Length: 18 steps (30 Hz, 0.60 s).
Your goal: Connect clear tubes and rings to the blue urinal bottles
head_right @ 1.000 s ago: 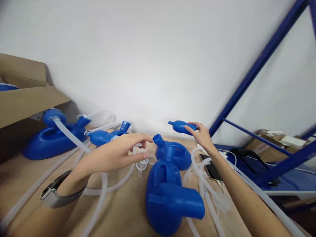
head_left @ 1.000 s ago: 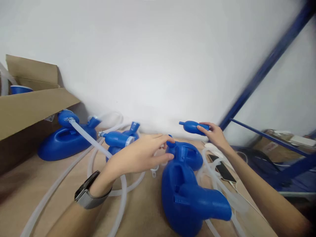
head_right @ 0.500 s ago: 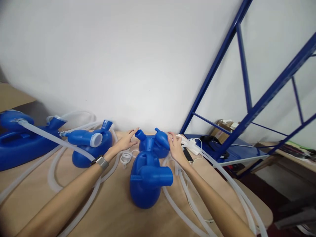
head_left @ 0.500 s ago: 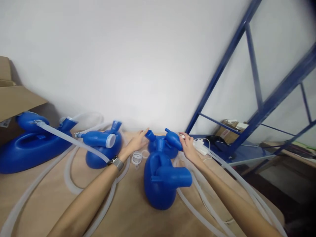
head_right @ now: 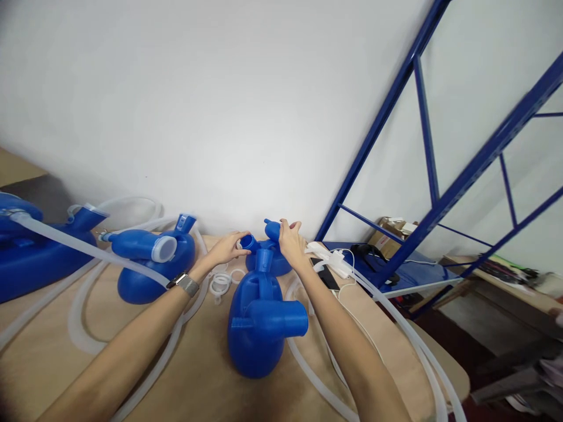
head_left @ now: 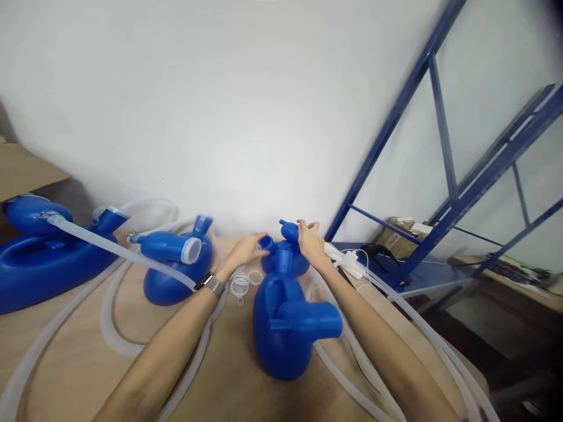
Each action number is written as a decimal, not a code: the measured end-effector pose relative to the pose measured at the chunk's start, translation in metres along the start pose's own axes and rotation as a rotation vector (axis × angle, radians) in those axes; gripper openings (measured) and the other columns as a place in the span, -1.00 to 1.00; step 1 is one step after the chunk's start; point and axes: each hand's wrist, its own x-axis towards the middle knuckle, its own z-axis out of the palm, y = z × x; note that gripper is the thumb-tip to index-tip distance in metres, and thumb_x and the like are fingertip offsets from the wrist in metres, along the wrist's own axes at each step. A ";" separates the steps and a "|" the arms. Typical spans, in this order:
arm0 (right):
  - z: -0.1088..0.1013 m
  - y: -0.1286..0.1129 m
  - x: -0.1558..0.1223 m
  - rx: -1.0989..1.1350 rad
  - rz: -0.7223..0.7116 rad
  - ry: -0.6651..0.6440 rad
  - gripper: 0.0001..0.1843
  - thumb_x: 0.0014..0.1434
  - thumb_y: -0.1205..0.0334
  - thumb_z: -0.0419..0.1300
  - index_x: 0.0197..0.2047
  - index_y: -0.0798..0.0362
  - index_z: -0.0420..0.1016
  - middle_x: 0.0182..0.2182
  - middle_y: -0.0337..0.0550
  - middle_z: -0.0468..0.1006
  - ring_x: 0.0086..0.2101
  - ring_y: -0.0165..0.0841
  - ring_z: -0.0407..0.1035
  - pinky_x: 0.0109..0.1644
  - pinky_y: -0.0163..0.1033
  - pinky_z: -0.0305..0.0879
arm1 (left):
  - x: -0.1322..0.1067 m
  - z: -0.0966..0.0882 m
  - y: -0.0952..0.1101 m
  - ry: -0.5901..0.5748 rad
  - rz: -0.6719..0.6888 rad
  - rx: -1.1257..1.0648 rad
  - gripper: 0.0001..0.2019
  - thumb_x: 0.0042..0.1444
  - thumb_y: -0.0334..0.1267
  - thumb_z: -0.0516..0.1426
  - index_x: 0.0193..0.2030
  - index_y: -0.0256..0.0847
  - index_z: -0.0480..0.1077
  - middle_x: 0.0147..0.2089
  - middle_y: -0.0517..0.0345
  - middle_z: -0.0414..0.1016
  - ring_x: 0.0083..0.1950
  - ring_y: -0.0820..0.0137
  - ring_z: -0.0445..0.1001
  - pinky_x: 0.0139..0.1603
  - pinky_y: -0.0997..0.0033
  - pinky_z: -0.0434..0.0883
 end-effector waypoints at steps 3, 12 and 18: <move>0.009 -0.006 0.011 0.042 0.003 -0.019 -0.44 0.53 -0.06 -0.27 0.36 -0.12 0.33 0.14 0.11 0.34 -0.08 -0.08 0.53 0.17 0.15 0.36 | 0.001 0.001 -0.001 0.014 -0.013 0.023 -0.42 0.23 -0.14 0.31 0.36 -0.18 0.36 0.19 -0.10 0.55 0.14 0.11 0.57 0.25 0.18 0.45; -0.059 0.040 -0.041 0.339 -0.088 -0.132 -0.28 0.42 -0.18 -0.03 0.51 -0.01 0.12 0.35 0.13 0.36 0.31 -0.09 0.32 0.42 0.08 0.24 | -0.001 0.005 -0.006 0.056 -0.136 0.128 -0.45 0.31 -0.09 0.21 0.39 -0.12 0.29 0.12 -0.08 0.53 0.08 0.13 0.57 0.09 0.25 0.48; -0.114 0.101 -0.188 0.382 -0.048 -0.733 -0.17 0.13 -0.20 0.39 0.43 -0.28 0.35 0.38 -0.03 0.40 0.39 0.08 0.22 0.45 0.30 0.15 | 0.000 0.002 -0.005 0.063 -0.188 0.168 -0.49 0.35 -0.09 0.15 0.39 -0.12 0.27 0.13 -0.11 0.50 0.03 0.13 0.57 0.03 0.23 0.47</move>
